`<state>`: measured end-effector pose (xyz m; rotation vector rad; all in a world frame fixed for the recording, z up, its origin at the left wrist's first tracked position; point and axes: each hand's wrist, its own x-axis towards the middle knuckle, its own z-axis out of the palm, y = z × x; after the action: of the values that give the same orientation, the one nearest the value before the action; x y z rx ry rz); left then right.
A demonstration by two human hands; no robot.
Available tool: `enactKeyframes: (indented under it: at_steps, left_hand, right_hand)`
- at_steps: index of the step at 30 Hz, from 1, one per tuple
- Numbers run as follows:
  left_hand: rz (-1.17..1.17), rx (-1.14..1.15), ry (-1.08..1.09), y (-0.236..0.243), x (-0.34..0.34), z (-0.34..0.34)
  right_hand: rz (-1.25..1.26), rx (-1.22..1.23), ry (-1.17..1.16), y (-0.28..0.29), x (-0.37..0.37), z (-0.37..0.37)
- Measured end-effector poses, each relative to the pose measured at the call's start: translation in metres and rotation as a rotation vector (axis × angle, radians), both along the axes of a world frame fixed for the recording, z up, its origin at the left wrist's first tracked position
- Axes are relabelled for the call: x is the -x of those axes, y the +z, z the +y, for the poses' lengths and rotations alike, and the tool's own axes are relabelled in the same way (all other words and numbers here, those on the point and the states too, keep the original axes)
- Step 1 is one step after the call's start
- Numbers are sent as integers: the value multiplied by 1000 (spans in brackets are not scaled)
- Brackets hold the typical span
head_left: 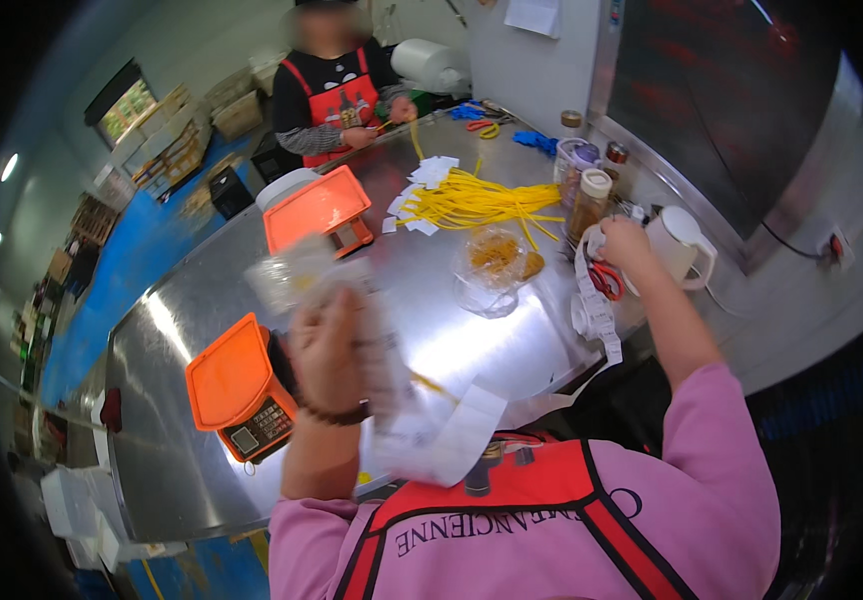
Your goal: The person stands at a stainless steel worktable and attaches small white paper labels to yellow plastic ties. They tear labels from a roll, fold each label, and thread it onto a tie, repeating this process for multiple ties. Another person works nearby at the same table.
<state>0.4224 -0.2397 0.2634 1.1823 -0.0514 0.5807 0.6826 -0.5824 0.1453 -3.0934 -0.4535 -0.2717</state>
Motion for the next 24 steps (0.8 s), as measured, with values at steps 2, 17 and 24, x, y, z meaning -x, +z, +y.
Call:
enactKeyframes:
  at_steps: [2, 17, 24]
  left_hand:
    - [29, 47, 27, -38, -28, -11]
    - [271, 226, 52, -118, -75, -24]
    - [242, 927, -311, -125, -73, -22]
  right_hand:
    - [-62, -246, 267, 6, 12, 59]
    - [899, -1877, 441, -1, 119, 180]
    - [787, -1890, 332, -13, 120, 194]
